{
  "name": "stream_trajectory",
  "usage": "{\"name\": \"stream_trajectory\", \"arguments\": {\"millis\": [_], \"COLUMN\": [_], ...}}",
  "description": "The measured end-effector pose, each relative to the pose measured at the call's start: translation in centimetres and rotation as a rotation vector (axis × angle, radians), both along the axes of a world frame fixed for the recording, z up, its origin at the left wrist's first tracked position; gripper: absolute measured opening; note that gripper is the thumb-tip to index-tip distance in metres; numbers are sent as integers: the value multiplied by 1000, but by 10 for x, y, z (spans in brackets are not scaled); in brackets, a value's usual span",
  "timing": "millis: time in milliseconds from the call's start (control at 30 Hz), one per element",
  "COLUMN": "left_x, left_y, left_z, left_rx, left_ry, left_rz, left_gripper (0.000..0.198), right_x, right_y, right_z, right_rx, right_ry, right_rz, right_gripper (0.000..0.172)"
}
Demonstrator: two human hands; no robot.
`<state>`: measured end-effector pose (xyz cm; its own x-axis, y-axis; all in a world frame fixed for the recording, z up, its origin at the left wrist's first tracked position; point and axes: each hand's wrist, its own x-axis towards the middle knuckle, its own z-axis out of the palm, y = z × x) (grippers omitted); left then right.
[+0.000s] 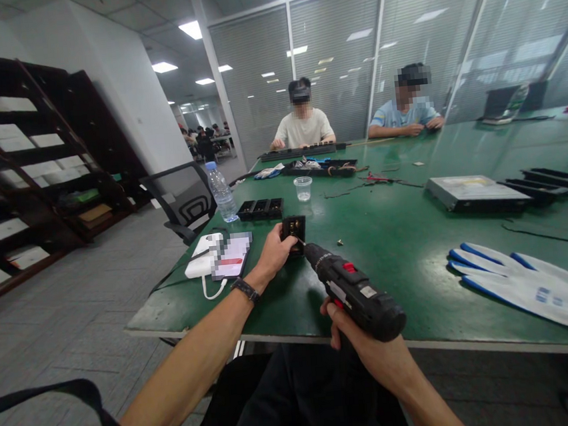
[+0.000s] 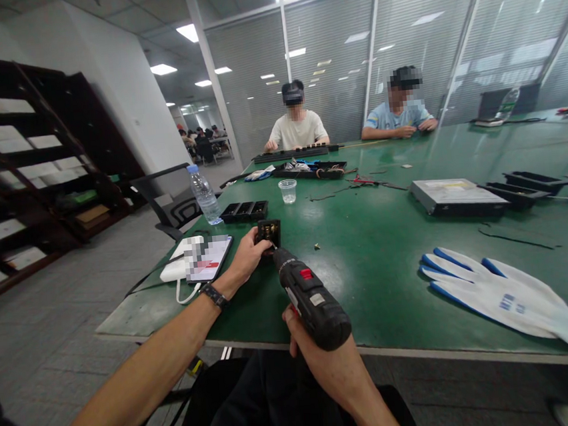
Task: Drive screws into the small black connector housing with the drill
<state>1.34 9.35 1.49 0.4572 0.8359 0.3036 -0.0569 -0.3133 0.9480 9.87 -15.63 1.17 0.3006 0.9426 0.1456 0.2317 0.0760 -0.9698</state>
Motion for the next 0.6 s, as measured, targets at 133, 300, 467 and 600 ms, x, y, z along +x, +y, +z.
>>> {"name": "stream_trajectory", "arguments": {"millis": [133,300,467,600], "left_x": [0,-1,-3,-4], "left_y": [-2,-7,-11,-12], "left_z": [2,5,10,12], "left_rx": [-17,-8,-9,24], "left_ry": [-25,-34,-28,-9], "left_rz": [-10,-21,-25,-16], "left_gripper": [34,34,34,33], "right_x": [0,-1,1,1], "right_y": [-1,-3,-1,0], "right_z": [1,4,1,-1], "right_rx": [10,17,25,33], "right_ry": [-4,-12,-12,-6], "right_rz": [-3,9,16,21], "right_gripper": [31,31,30,28]}}
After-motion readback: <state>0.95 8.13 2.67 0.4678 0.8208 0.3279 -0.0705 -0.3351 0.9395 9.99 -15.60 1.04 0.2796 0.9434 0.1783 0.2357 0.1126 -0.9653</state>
